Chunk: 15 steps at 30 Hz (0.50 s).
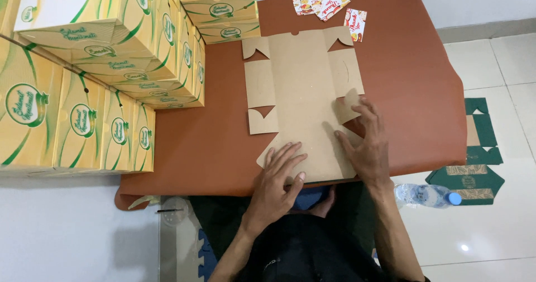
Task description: The person assembles a flat cardboard box by folding its sides and tucking in the flaps. They then place small snack packets inside the box and close the lid. Finally, they pick up another flat cardboard piece and begin folding it.
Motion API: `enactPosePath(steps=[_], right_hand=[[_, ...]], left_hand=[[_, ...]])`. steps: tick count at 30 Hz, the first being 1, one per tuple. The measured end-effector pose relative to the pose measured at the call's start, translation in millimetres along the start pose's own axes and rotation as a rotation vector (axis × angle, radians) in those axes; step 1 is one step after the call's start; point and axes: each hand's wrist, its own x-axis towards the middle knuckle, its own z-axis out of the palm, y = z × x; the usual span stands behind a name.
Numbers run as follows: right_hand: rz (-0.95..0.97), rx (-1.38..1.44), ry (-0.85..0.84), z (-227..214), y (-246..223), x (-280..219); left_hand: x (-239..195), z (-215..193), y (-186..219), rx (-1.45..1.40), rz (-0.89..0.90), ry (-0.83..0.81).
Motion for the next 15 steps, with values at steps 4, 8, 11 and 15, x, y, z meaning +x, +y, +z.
enactPosePath(steps=[4,8,11,15], right_hand=[[-0.207,-0.097,-0.160,19.2,13.3,-3.8],[-0.273,-0.237,-0.247,16.4,-1.1,1.5],[-0.254,-0.211,-0.276,14.5,-1.9,1.7],[-0.254,-0.203,-0.291,17.6,4.2,0.2]], left_hand=[[5.6,-14.1,-3.4,0.107,-0.092,0.367],[15.2,-21.8,-16.2,0.371,-0.245,0.429],[24.5,-20.2,-14.7,0.374,-0.240,0.403],[39.4,-13.1,3.9,0.116,-0.116,0.335]])
